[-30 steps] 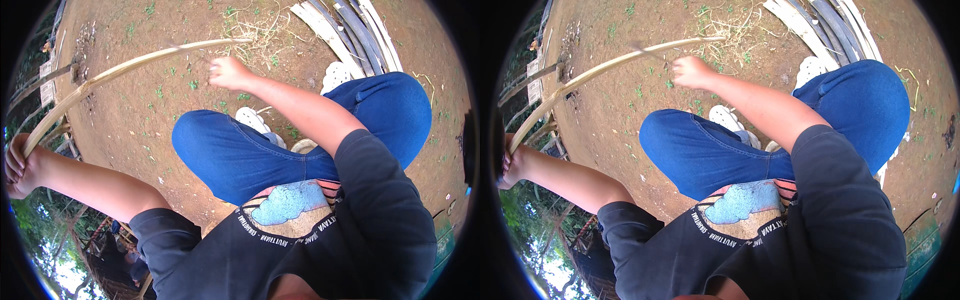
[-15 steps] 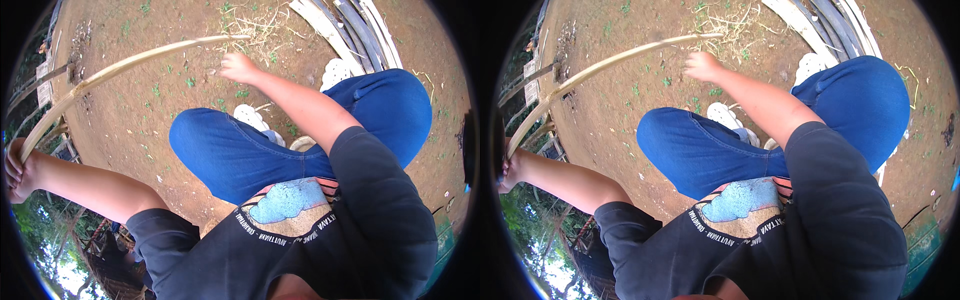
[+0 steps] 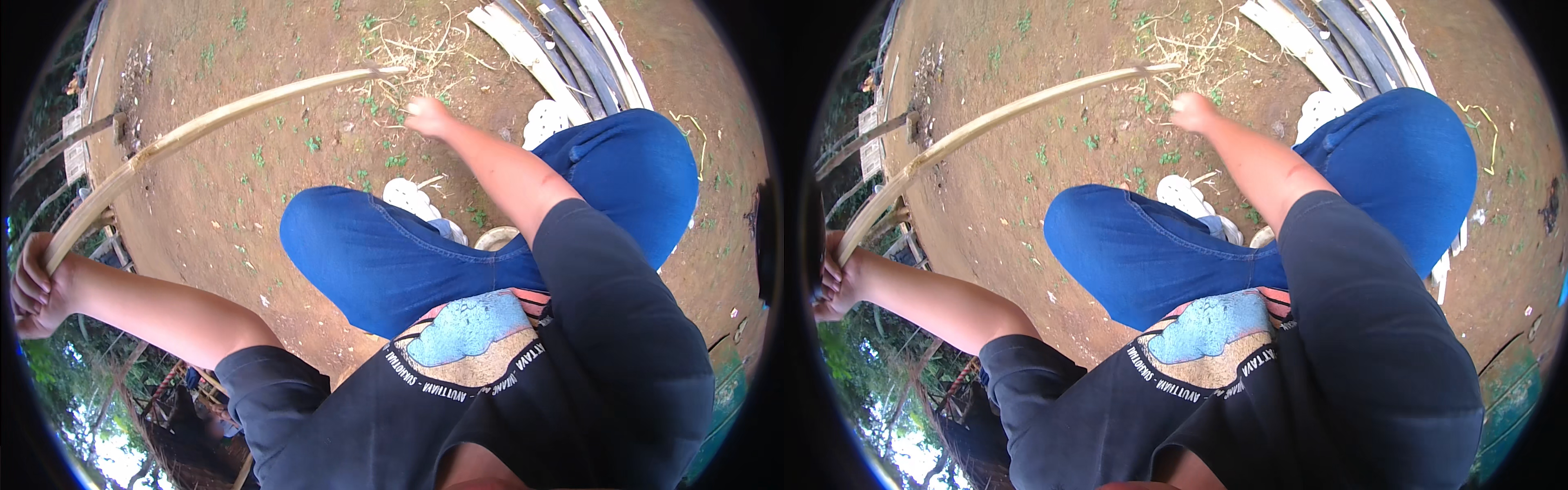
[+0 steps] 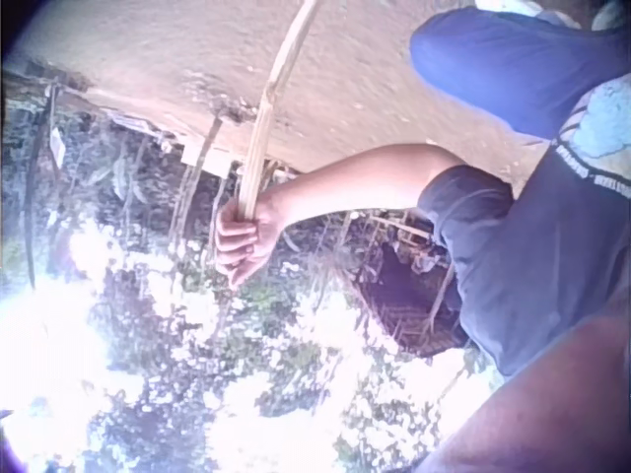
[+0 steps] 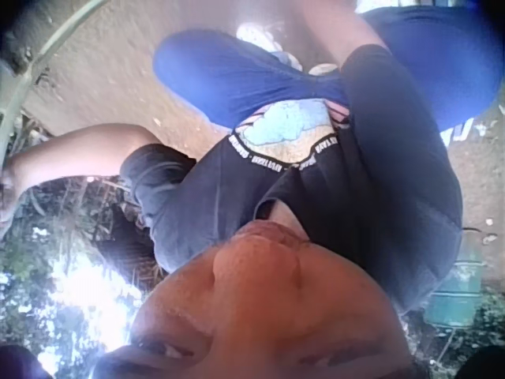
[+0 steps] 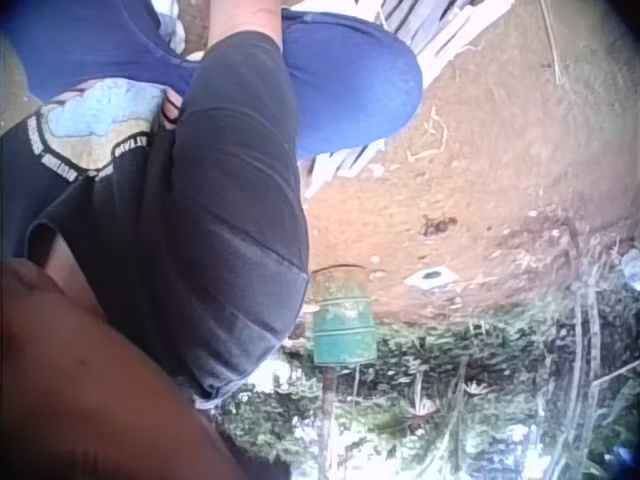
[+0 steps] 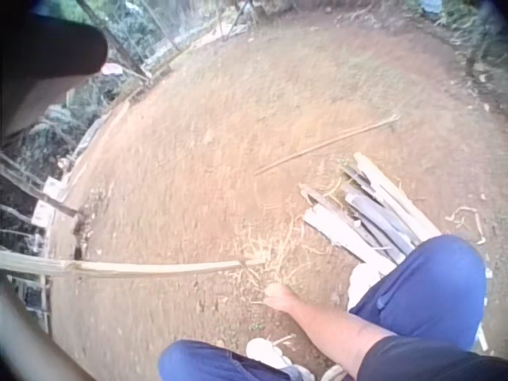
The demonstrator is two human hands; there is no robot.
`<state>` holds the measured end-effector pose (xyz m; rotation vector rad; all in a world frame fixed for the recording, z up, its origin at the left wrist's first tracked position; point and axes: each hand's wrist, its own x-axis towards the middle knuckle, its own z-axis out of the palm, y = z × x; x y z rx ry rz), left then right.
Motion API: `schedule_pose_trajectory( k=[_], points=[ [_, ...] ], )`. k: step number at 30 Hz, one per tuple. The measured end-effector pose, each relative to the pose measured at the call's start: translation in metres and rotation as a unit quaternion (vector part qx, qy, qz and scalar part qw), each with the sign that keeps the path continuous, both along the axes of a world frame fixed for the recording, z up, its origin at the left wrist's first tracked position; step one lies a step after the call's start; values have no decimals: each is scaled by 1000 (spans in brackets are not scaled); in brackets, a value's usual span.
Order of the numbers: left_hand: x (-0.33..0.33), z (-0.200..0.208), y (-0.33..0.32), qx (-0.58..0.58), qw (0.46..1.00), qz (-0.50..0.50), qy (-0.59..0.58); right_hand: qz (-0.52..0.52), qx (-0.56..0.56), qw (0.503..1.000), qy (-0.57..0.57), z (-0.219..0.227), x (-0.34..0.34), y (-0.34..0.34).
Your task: The person uses a sickle to shave a long bamboo stalk, stripping layers from the surface by pulling the blade along the length of the wood while holding the stalk by hand.
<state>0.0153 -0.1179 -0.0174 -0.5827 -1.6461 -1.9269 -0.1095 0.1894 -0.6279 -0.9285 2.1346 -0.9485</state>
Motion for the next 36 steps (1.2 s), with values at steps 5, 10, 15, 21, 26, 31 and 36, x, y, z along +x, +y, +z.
schedule_pose_trajectory(
  k=[5, 10, 15, 21, 26, 31, 36],
  points=[
    [17, -7, -9, 19, 1000, 12, -6, -107, 60, 975, -183, 19, 4, 18],
    [19, -7, -26, 19, 994, 102, -15, 69, -165, 984, 24, 113, 32, -61],
    [36, 0, -39, -5, 981, 190, -47, 73, -322, 923, -199, 292, 55, -56],
    [25, -10, -7, 11, 964, 266, -20, 84, -277, 948, -130, 237, 43, -54],
    [30, -14, 0, 33, 962, 269, -8, 149, -99, 983, 39, 163, 17, -45],
    [37, -15, -2, 36, 950, 310, -11, 106, -316, 927, -170, 286, 54, -46],
    [30, -11, -7, 32, 956, 293, -12, 99, -295, 950, -14, 202, 40, -58]
  ],
)
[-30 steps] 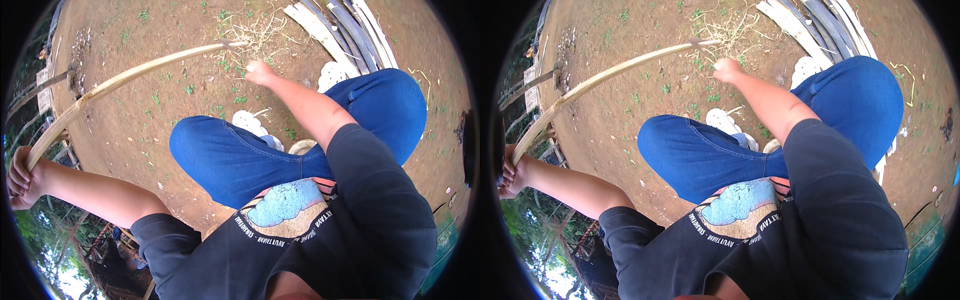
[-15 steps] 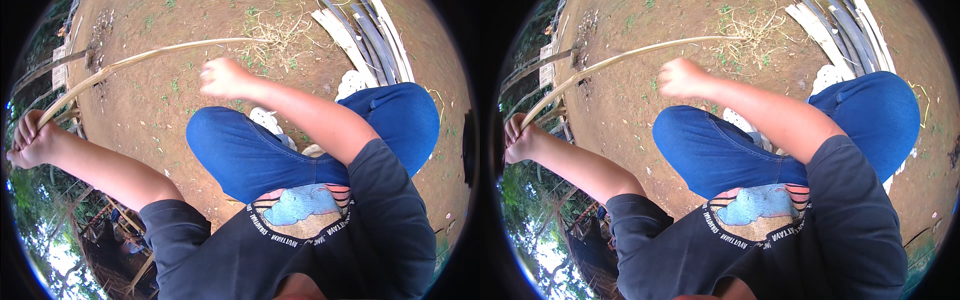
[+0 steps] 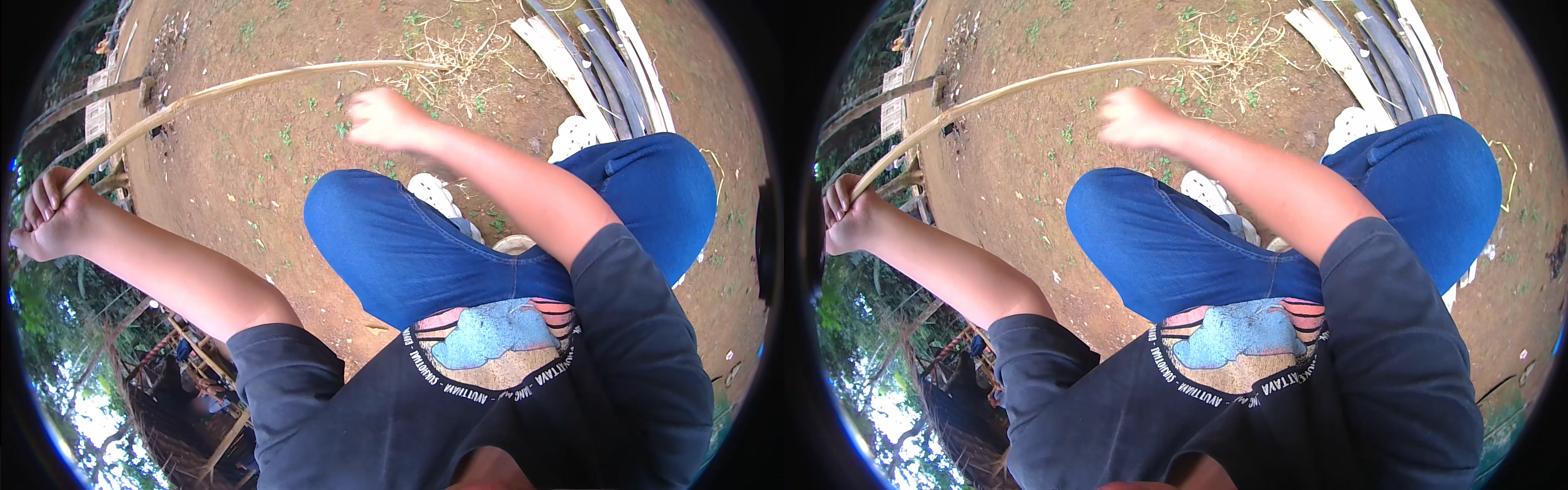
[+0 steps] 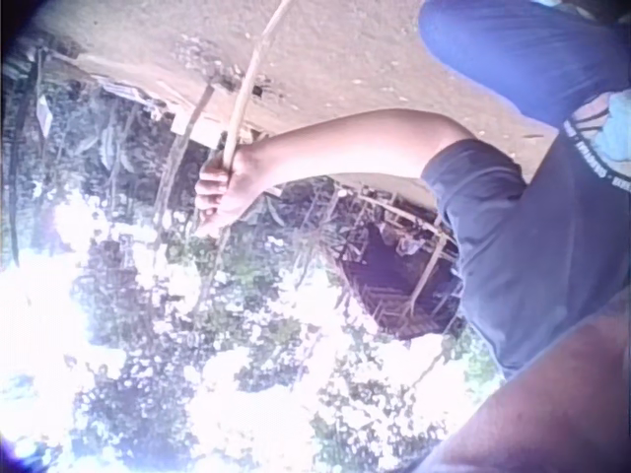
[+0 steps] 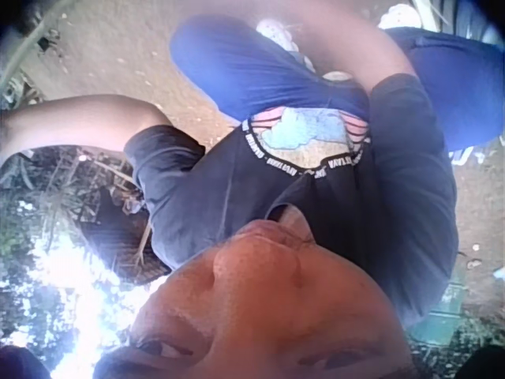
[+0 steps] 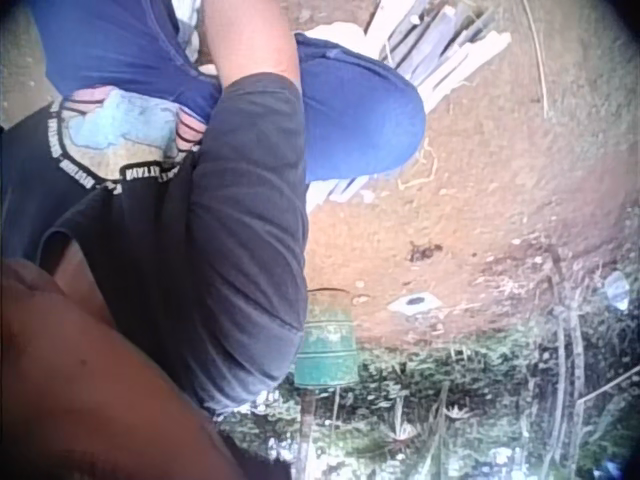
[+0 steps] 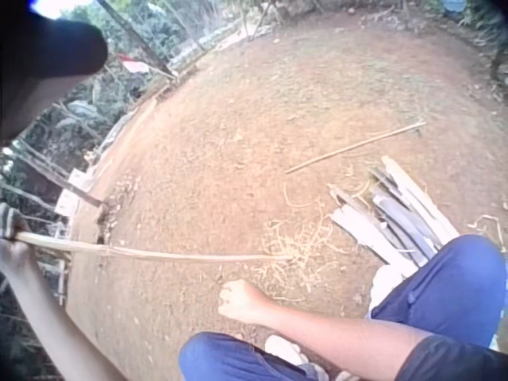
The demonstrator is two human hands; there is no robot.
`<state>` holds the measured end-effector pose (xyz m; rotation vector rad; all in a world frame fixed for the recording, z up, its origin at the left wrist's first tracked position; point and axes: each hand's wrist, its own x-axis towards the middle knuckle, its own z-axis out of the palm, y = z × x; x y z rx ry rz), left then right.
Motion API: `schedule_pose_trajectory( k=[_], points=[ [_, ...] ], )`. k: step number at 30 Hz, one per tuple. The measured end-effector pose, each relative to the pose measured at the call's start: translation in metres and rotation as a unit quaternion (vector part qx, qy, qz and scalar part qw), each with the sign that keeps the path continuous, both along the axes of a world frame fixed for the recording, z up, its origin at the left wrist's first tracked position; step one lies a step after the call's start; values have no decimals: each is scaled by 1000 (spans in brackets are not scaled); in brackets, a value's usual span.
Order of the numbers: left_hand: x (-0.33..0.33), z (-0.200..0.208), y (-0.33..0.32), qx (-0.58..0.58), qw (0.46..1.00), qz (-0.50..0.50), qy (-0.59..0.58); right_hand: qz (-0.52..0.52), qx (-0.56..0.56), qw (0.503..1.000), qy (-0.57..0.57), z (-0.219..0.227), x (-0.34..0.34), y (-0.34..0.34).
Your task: The person uses a sickle to shave a long bamboo stalk, stripping layers from the surface by pulling the blade along the length of the wood while holding the stalk by hand.
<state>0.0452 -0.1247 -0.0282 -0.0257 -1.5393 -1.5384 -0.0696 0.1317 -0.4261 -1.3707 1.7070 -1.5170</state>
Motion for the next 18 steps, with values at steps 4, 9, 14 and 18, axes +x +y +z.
schedule_pose_trajectory(
  k=[4, 9, 14, 18],
  points=[
    [8, -3, -8, 7, 1000, 5, 6, 27, 199, 979, 26, -60, -29, 23],
    [1, -2, -7, 21, 999, 13, 35, 71, 72, 984, -143, 60, 0, 9],
    [-12, -1, 1, 6, 1000, -6, 22, 11, 57, 987, -152, 27, 1, 3],
    [0, 2, -8, 21, 1000, -1, -7, 35, 185, 970, -152, -8, -12, 13]
  ],
)
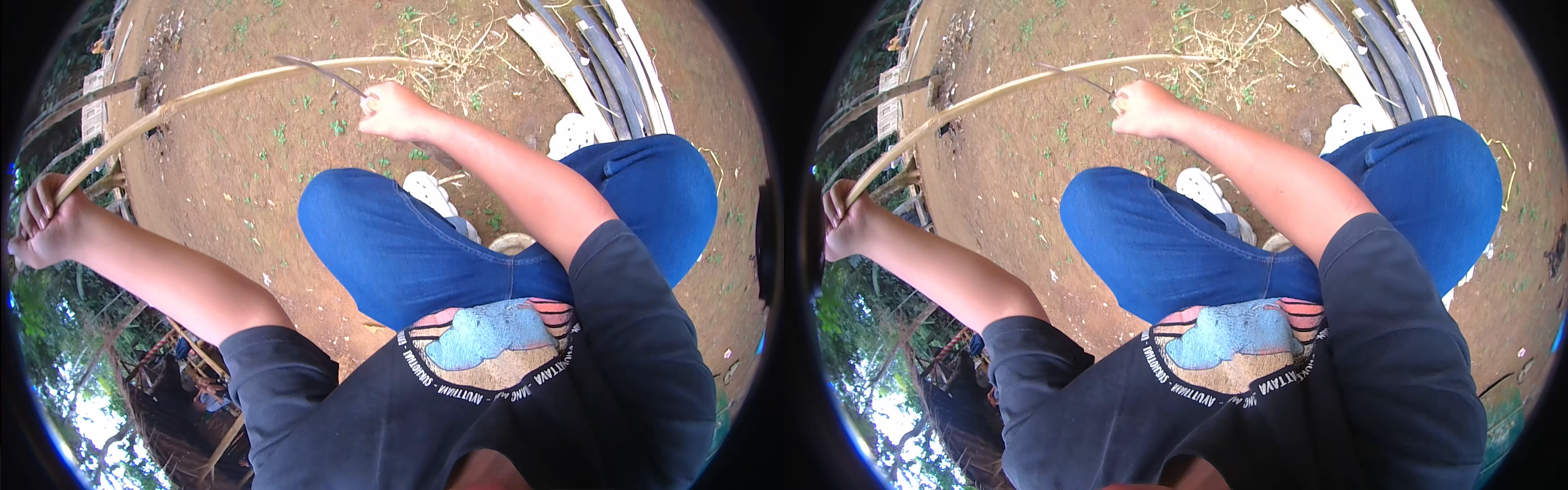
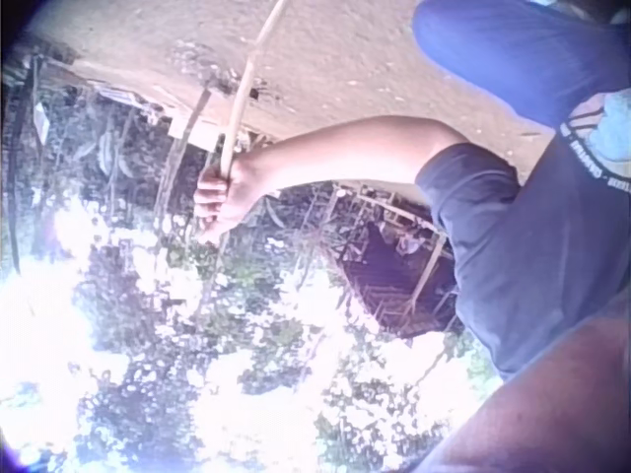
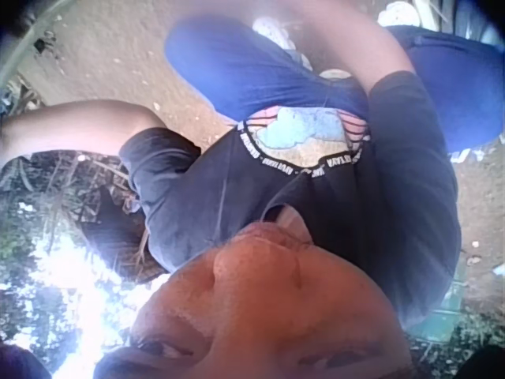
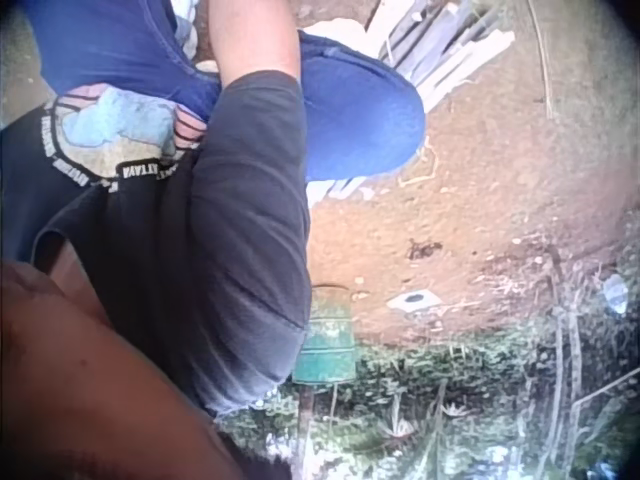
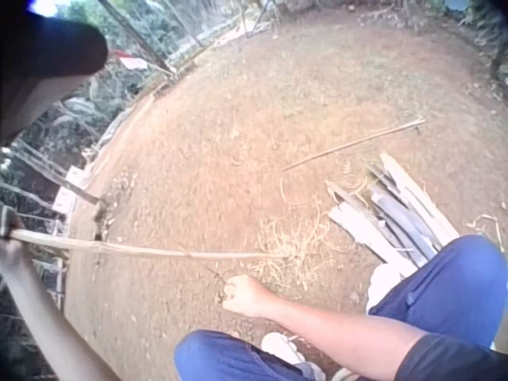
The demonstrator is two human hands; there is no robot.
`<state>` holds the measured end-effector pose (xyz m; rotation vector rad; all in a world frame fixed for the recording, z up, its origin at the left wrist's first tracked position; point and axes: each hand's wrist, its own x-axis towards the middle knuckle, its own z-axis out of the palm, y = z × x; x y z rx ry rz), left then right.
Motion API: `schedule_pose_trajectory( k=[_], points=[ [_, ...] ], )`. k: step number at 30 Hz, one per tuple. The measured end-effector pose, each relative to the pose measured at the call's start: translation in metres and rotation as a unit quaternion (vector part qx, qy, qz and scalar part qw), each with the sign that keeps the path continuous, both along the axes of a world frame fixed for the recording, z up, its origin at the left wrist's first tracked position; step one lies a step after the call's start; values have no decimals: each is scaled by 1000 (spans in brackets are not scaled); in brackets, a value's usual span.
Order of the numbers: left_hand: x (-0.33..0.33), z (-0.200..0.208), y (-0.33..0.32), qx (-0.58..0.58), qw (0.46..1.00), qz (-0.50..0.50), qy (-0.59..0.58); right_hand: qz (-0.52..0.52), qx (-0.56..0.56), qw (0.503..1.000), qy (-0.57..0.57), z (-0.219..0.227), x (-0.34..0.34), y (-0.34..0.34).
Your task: The person uses a sickle to shave a long bamboo stalk, stripping layers from the surface by pulling the blade along the length of the wood while holding the stalk by hand.
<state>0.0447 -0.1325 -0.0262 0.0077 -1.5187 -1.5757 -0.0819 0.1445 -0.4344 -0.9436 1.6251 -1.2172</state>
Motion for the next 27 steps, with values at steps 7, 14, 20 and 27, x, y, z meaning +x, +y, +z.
schedule_pose_trajectory(
  k=[7, 14, 20, 27],
  points=[
    [4, -4, 2, 13, 999, 27, 40, -8, -136, 991, 0, 86, 25, -5],
    [4, -8, 10, -22, 999, -32, 6, -20, 121, 987, 100, -78, -28, 31],
    [5, -8, 13, -27, 999, -14, 27, 21, -190, 972, 138, 13, 12, -15],
    [-13, -2, 14, -8, 998, -56, 19, -17, -22, 956, 293, -113, -16, 19]
  ],
)
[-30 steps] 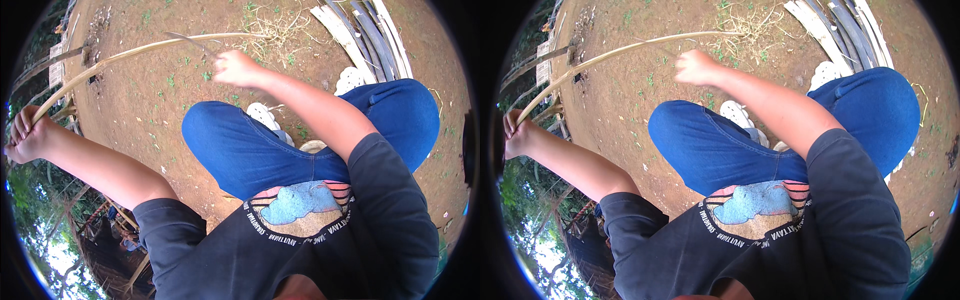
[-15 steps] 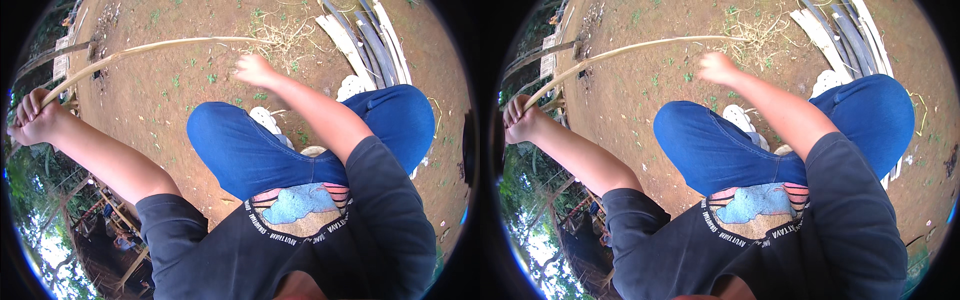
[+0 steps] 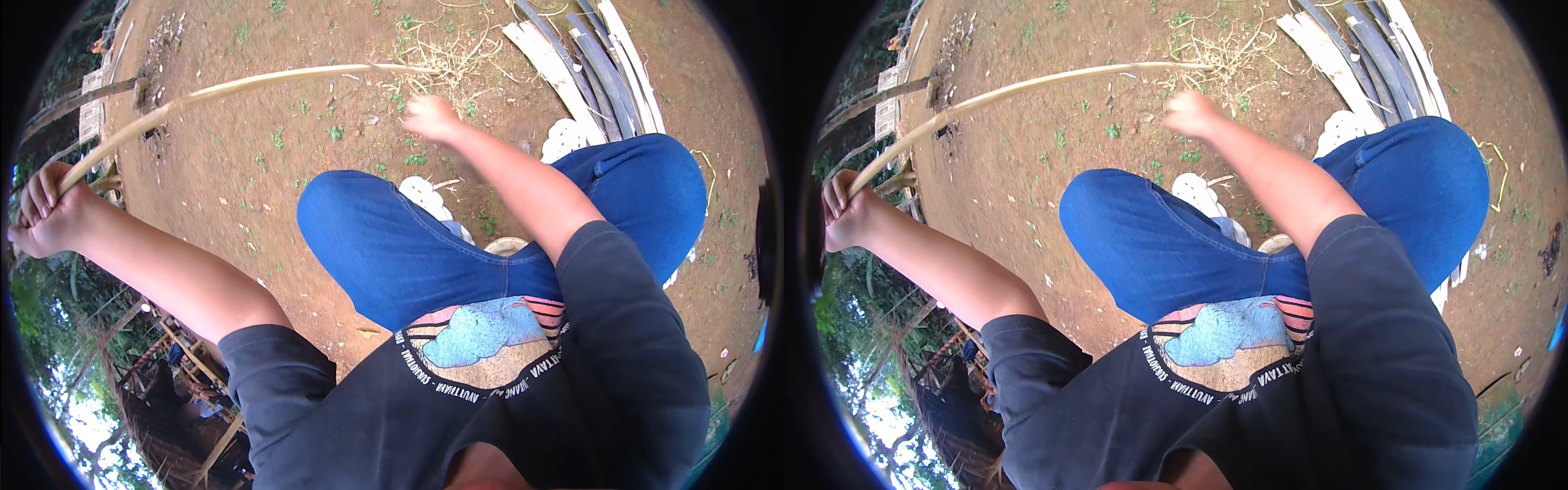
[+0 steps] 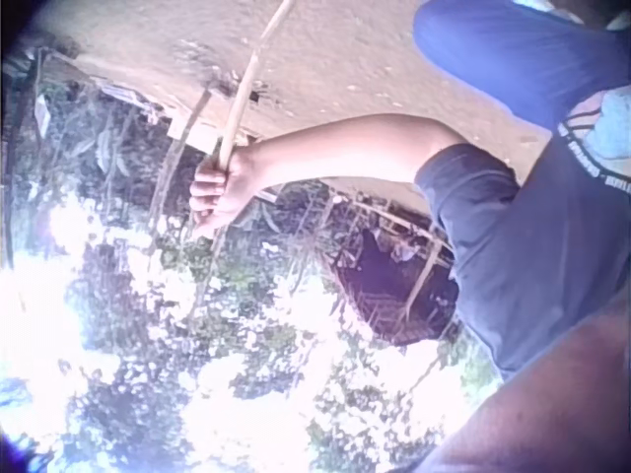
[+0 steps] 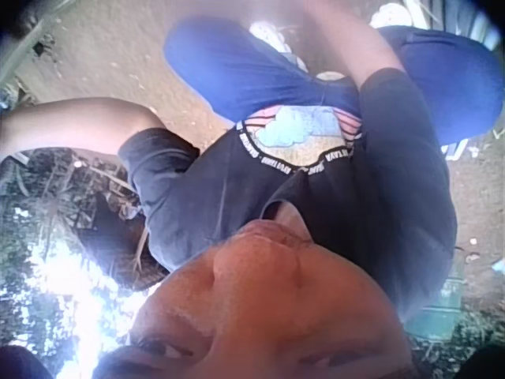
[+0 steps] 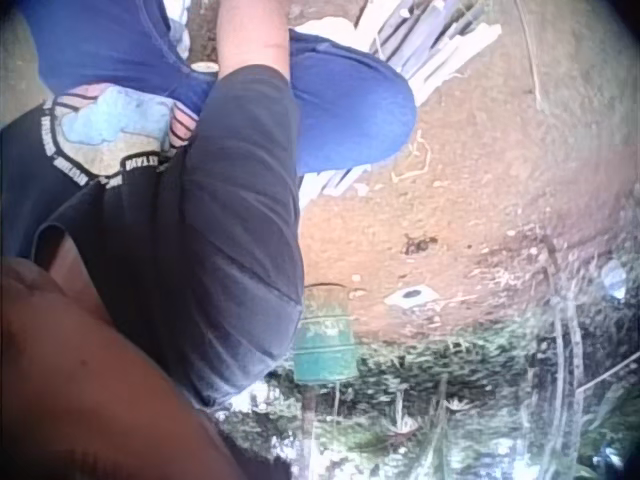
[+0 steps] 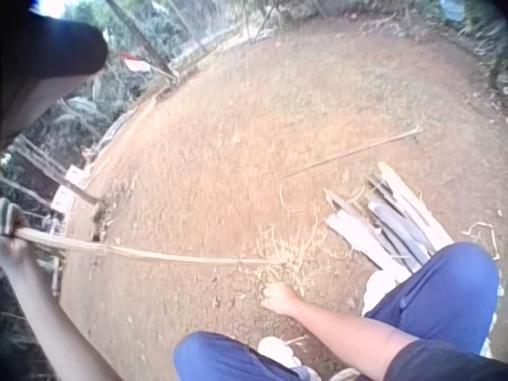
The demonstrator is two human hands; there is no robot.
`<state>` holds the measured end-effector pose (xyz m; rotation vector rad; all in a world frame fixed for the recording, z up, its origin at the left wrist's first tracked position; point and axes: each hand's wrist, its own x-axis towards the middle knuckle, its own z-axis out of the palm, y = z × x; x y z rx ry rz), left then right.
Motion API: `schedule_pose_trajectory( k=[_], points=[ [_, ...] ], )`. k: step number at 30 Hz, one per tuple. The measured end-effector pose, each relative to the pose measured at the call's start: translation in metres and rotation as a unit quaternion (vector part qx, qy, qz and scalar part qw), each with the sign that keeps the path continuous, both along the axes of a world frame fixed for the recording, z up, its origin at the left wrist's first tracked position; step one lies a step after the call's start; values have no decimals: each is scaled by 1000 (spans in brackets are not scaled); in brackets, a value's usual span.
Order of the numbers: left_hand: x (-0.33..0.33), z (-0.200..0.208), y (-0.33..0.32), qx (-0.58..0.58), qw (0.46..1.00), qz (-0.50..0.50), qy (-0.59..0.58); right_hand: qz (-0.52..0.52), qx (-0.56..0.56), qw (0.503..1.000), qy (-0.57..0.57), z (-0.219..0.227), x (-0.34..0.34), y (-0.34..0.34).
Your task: The person uses a sickle to shave a long bamboo stalk, stripping layers from the surface by pulling the blade along the length of the wood while holding the stalk by hand.
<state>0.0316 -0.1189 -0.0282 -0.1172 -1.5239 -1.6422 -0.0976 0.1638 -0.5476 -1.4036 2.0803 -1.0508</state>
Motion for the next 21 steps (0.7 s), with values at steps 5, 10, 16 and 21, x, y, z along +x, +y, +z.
schedule_pose_trajectory(
  k=[5, 10, 16, 21],
  points=[
    [16, -11, -2, -9, 1000, 10, 7, 6, 115, 981, -153, 38, 1, -10],
    [16, -9, -7, -29, 1000, -9, 4, -6, -18, 951, -310, 126, 24, -23],
    [16, -17, 8, -22, 999, -32, 13, -69, 246, 954, -160, -40, -25, 43],
    [11, -15, 0, -23, 999, -35, 21, 2, -44, 997, -57, 31, 6, -13]
  ],
)
